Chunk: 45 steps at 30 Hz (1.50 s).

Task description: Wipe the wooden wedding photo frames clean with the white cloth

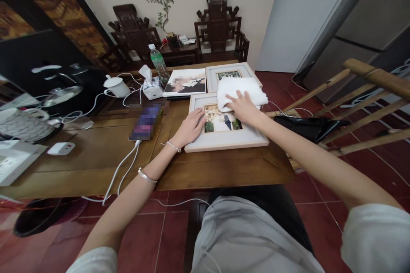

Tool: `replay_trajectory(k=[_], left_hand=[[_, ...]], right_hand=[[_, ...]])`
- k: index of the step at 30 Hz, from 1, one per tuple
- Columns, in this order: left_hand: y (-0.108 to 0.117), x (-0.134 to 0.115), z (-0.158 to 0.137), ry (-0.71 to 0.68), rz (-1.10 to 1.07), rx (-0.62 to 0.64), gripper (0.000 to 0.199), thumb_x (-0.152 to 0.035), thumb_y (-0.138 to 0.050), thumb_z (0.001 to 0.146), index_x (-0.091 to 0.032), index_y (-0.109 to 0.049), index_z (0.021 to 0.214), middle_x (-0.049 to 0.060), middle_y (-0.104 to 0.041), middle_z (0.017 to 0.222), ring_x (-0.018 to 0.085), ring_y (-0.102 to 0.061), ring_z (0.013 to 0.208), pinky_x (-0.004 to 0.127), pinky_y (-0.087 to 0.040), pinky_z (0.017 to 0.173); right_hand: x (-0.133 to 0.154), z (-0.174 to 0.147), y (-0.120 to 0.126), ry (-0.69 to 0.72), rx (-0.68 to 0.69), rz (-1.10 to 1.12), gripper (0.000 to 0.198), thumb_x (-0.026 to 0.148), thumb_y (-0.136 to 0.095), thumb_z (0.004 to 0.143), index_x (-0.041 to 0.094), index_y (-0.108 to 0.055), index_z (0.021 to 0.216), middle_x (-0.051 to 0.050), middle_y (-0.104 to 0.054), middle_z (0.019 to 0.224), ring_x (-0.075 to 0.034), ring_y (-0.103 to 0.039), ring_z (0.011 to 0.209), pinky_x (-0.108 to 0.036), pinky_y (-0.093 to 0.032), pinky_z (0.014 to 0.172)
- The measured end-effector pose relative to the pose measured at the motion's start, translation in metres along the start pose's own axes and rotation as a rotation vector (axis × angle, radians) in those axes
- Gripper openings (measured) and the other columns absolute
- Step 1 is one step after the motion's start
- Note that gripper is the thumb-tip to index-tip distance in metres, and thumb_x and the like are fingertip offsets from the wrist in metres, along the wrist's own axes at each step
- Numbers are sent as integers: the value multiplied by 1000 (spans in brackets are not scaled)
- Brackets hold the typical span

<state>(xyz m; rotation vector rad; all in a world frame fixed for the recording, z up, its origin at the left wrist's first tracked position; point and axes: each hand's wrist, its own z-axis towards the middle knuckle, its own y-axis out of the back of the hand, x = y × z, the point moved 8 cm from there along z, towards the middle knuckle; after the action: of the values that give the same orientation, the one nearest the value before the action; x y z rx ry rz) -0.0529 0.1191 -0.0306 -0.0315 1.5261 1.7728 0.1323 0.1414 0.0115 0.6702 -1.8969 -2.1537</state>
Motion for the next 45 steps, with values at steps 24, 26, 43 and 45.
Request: replay_trajectory(k=[24,26,43,45], left_hand=[[-3,3,1,0,-8,1,56,-43,-31,106,-9,-56,143,19,-49,158,29,-39,152,48,-26,128],[-4,4,2,-9,11,1,55,-42,-32,106,-9,-56,143,19,-49,158,28,-39,151,47,-26,128],[17,2,-2,-41,-254,-247,84,-73,-19,102,-16,-22,164,16,-24,171,29,-23,158,45,-17,130],[15,4,-2,-26,-232,-222,83,-73,-19,102,-17,-28,162,15,-30,169,29,-28,157,46,-19,130]], right_hand=[[69,-61,32,244,178,175,64,-3,-46,80,25,-71,132,-10,-61,147,-33,-59,129,-41,-52,93],[48,-36,21,197,89,99,66,-3,-44,81,23,-66,138,-7,-46,161,-36,-45,143,-50,-47,104],[109,-18,27,298,191,201,65,-4,-41,87,23,-64,141,-10,-44,162,-42,-35,149,-61,-41,110],[111,-36,35,370,252,270,60,-4,-43,86,23,-71,131,-13,-64,143,-37,-48,141,-50,-46,103]])
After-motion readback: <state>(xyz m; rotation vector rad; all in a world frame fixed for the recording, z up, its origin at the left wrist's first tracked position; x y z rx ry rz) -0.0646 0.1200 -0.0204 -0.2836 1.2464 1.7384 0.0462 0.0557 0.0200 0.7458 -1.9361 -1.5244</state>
